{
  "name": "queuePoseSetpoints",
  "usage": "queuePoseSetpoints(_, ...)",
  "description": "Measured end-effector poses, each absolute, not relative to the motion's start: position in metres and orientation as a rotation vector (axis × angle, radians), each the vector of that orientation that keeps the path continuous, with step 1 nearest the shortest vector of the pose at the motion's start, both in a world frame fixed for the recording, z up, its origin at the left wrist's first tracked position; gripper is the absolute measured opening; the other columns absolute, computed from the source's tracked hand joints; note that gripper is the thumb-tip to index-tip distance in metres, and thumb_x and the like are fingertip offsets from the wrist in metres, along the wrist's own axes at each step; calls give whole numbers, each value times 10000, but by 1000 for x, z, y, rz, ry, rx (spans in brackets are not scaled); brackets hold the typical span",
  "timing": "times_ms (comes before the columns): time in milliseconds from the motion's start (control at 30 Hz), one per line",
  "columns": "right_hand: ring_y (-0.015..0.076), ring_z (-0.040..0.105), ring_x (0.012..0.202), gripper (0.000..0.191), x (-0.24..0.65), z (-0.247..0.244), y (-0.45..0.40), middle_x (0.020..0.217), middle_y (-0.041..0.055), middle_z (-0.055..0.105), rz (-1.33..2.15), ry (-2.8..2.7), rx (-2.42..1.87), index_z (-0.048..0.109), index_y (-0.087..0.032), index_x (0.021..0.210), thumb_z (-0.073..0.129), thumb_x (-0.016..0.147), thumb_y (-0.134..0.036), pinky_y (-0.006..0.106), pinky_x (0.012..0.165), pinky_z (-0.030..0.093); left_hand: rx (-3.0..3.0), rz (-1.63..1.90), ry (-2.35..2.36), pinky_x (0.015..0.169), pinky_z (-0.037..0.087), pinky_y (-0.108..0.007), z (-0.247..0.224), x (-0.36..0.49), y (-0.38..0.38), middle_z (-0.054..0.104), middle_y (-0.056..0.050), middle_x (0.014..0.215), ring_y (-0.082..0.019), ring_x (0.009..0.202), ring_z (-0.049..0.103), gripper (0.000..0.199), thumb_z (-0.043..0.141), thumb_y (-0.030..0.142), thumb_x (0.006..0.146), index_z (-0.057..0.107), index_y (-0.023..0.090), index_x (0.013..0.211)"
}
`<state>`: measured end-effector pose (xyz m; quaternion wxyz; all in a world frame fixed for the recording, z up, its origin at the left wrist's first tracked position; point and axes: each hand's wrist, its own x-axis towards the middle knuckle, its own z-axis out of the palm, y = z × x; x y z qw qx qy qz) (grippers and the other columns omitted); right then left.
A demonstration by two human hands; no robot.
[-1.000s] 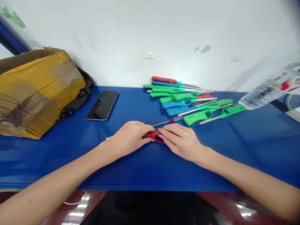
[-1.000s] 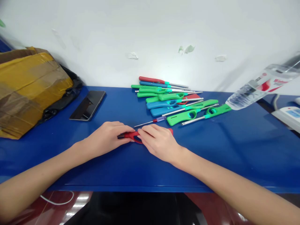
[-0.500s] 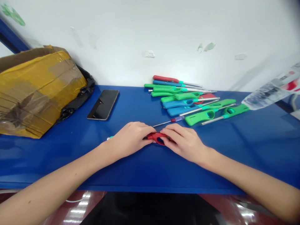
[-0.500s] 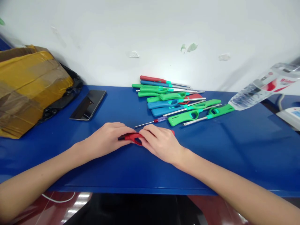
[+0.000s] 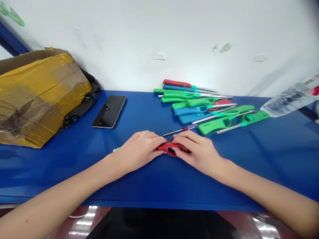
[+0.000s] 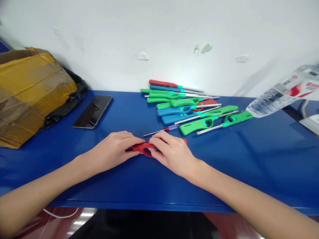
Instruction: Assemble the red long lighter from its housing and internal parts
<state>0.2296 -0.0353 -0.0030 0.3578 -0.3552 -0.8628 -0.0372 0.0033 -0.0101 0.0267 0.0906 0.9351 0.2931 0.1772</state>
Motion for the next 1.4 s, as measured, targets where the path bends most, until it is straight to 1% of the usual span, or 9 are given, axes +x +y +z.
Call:
queuePoseSetpoints(167, 176, 733, 850, 132, 230, -2, -35, 1000, 95, 746, -183, -2215, -865, 725, -166, 923, 605, 924, -221, 271, 772, 614, 2770, 553, 837, 704, 525, -275, 22, 3, -10, 733, -45, 864, -170, 741, 668, 174, 591, 253, 939, 685, 149, 1042)
queuePoseSetpoints(333, 162, 735, 809, 164, 230, -1, -36, 943, 85, 757, -299, -2223, -844, 730, -156, 880, 596, 941, -228, 242, 747, 613, 2667, 547, 876, 722, 538, -279, 25, 5, -13, 727, -64, 897, -185, 781, 683, 185, 633, 220, 900, 696, 139, 1054)
queuePoseSetpoints(467, 182, 738, 854, 116, 230, -1, -35, 889, 74, 754, -304, -2229, -820, 728, -146, 883, 630, 918, -197, 261, 765, 616, 2484, 542, 877, 672, 527, -262, 33, 8, -15, 705, -47, 828, -164, 711, 658, 307, 707, 373, 837, 719, 148, 1045)
queuePoseSetpoints(633, 202, 727, 915, 80, 233, 0, -30, 844, 66, 731, -214, -2259, -739, 718, -142, 883, 650, 897, -182, 291, 802, 609, 2410, 551, 856, 659, 499, -229, 34, 10, -15, 705, -35, 815, -129, 720, 647, 240, 560, 317, 961, 753, 180, 1004)
queuePoseSetpoints(733, 188, 727, 886, 81, 233, 0, -29, 866, 74, 730, -161, -2250, -739, 715, -146, 881, 652, 891, -196, 272, 760, 604, 2399, 557, 872, 644, 493, -225, 32, 11, -15, 708, -36, 811, -127, 713, 646, 226, 575, 296, 957, 759, 170, 993)
queuePoseSetpoints(867, 184, 734, 772, 116, 233, 2, -30, 895, 72, 759, -127, -2214, -863, 713, -159, 895, 658, 869, -258, 277, 670, 600, 2399, 627, 879, 637, 491, -219, 32, 12, -17, 715, -33, 821, -119, 693, 643, 192, 597, 255, 942, 763, 168, 983)
queuePoseSetpoints(1067, 204, 740, 750, 172, 236, 7, -31, 873, 72, 777, -98, -2218, -940, 722, -135, 957, 663, 870, -271, 312, 688, 598, 2536, 828, 899, 715, 533, -238, 27, 9, -17, 722, -42, 913, -146, 801, 662, 173, 648, 218, 905, 738, 147, 1035)
queuePoseSetpoints(1300, 179, 743, 762, 167, 239, 8, -31, 917, 55, 783, -103, -2202, -918, 702, -158, 1005, 681, 886, -273, 275, 705, 584, 2676, 877, 873, 735, 552, -275, 24, 6, -15, 702, -51, 927, -166, 825, 645, 185, 628, 228, 918, 704, 136, 1059)
queuePoseSetpoints(1400, 164, 737, 753, 114, 240, 7, -29, 895, 30, 780, -84, -2213, -907, 683, -179, 966, 680, 893, -267, 259, 702, 570, 2659, 846, 935, 728, 544, -279, 24, 7, -16, 696, -35, 926, -170, 834, 635, 191, 643, 253, 911, 670, 157, 1075)
